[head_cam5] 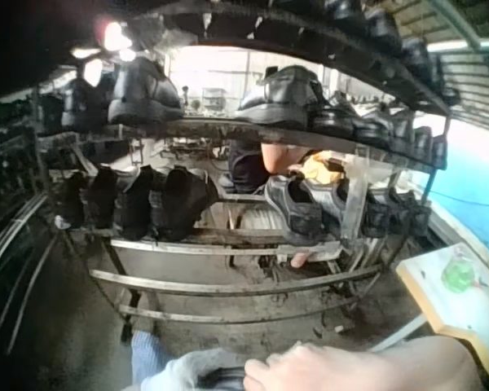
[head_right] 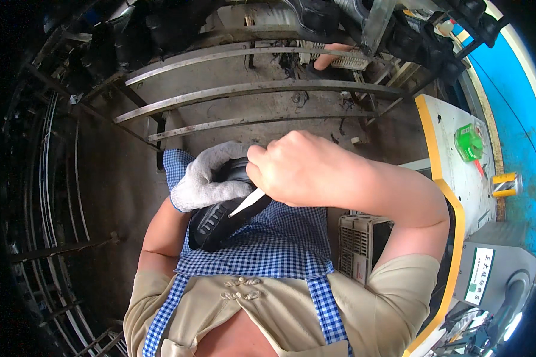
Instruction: The person repeatedly picks up black shoes from a metal rack and uses a small knife to trim excess material from the soles and edges. They rotate each shoe to access different areas, scrape away residue, and place the shoes back on the rack.
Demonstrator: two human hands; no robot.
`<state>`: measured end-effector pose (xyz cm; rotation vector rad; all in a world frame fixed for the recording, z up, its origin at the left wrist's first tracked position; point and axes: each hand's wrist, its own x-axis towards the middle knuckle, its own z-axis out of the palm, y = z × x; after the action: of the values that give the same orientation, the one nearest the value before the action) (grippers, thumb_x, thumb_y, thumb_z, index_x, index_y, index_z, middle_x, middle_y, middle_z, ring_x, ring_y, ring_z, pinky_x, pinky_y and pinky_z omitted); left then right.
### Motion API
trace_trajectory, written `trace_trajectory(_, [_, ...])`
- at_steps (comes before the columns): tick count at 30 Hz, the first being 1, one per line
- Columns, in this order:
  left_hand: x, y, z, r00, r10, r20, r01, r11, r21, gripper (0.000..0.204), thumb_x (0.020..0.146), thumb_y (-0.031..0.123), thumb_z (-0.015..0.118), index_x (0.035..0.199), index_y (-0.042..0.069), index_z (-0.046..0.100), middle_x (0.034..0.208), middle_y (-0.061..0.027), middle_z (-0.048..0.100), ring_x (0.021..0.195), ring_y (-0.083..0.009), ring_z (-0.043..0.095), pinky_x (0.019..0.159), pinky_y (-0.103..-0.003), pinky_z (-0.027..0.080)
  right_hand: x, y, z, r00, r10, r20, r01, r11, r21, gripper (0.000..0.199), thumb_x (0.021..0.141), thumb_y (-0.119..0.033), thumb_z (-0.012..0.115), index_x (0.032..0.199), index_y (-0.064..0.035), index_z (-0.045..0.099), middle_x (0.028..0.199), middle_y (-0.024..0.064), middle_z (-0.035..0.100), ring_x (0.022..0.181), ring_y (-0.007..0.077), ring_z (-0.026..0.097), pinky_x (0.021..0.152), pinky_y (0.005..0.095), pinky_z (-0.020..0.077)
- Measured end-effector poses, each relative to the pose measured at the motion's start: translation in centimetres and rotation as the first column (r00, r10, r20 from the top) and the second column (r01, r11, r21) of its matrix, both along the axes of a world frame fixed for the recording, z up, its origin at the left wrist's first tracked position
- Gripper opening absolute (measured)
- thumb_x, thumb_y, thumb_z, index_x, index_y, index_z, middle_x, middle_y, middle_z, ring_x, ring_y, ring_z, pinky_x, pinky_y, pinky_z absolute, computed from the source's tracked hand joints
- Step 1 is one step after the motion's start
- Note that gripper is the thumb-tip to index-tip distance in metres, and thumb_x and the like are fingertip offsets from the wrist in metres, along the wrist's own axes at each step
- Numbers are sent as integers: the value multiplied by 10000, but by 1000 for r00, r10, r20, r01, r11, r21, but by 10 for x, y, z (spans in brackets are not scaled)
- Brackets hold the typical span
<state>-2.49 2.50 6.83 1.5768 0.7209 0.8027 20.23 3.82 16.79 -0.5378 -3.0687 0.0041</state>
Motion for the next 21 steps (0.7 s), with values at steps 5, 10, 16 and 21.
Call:
trace_trajectory(5, [-1,0,-3,1000,-13,29,15,996,-87,642,755,252,853,1280,3,581,1182,-119,650,1090,-207,629,986,-346,488,10,13,-22,982,-21,-185,-1,993,-117,221,680,-185,707,770,-45,563,770,89,547,652,261,654,550,382,536])
trace_trajectory(10, [1,1,-6,998,-11,65,20,990,-140,661,742,242,862,1291,7,579,1202,-115,649,1106,-198,617,1001,-346,476,17,26,-39,910,-167,-380,-56,857,-512,212,605,-75,672,744,-47,514,711,78,557,606,280,575,531,370,459])
trace_trajectory(16, [5,5,-13,987,-22,162,63,966,-251,676,741,229,858,1305,-7,568,1203,-104,646,1128,-206,602,1024,-358,450,23,37,-51,886,-255,-388,-109,699,-707,195,644,-26,668,754,-27,506,724,70,560,640,200,575,555,338,456])
trace_trajectory(21, [-12,4,-20,958,152,243,-87,962,-259,726,701,241,869,1310,-13,568,1203,-115,643,1143,-232,594,1044,-377,430,25,23,-63,823,-282,-493,-118,765,-634,204,658,-20,668,787,-38,511,728,64,566,631,181,586,538,304,457])
